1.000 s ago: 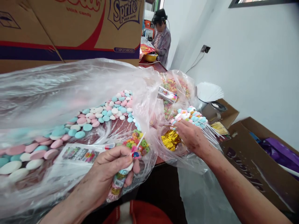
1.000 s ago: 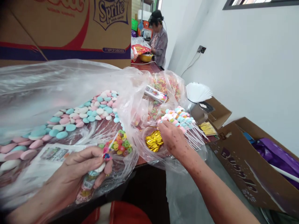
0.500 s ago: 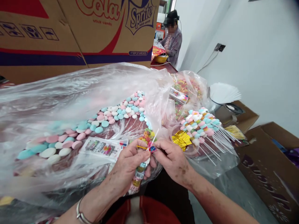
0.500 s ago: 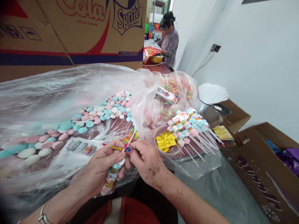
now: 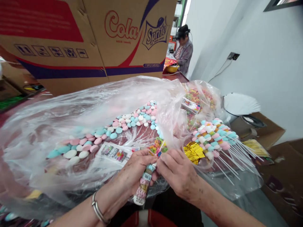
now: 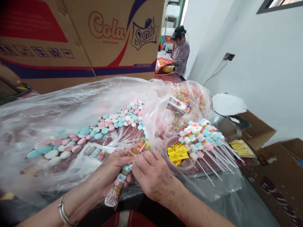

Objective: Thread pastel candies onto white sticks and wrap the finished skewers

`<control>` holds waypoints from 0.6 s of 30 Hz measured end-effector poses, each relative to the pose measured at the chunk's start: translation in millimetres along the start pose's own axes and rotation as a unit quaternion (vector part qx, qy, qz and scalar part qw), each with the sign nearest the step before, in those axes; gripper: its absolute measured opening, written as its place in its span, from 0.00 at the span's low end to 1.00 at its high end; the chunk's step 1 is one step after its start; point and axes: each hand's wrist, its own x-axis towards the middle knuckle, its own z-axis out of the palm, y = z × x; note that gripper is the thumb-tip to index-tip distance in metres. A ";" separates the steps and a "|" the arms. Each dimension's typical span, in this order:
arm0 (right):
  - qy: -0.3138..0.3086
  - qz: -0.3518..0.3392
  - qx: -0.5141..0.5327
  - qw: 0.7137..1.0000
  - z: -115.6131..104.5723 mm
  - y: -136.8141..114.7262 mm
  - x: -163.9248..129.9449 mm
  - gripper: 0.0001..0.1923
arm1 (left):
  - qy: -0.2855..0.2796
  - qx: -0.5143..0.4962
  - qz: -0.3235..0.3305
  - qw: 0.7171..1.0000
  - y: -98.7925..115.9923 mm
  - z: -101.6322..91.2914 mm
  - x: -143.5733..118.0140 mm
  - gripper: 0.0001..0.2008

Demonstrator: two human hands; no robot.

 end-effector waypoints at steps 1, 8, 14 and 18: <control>-0.006 -0.036 0.018 0.999 -0.7 3.4 0.7 0.15 | 0.002 0.010 -0.020 1.000 1.2 -2.0 2.1 0.06; -0.083 -0.028 0.129 0.988 -1.9 19.5 0.1 0.15 | -0.118 0.105 -0.142 0.977 10.7 -17.2 4.5 0.04; -0.188 -0.082 0.199 0.958 -11.8 16.5 0.9 0.07 | -0.226 0.220 -0.176 0.932 14.5 -21.6 1.1 0.03; -0.193 -0.104 0.188 0.957 -14.8 9.3 -1.6 0.07 | -0.238 0.251 -0.198 0.917 19.1 -20.9 -2.6 0.05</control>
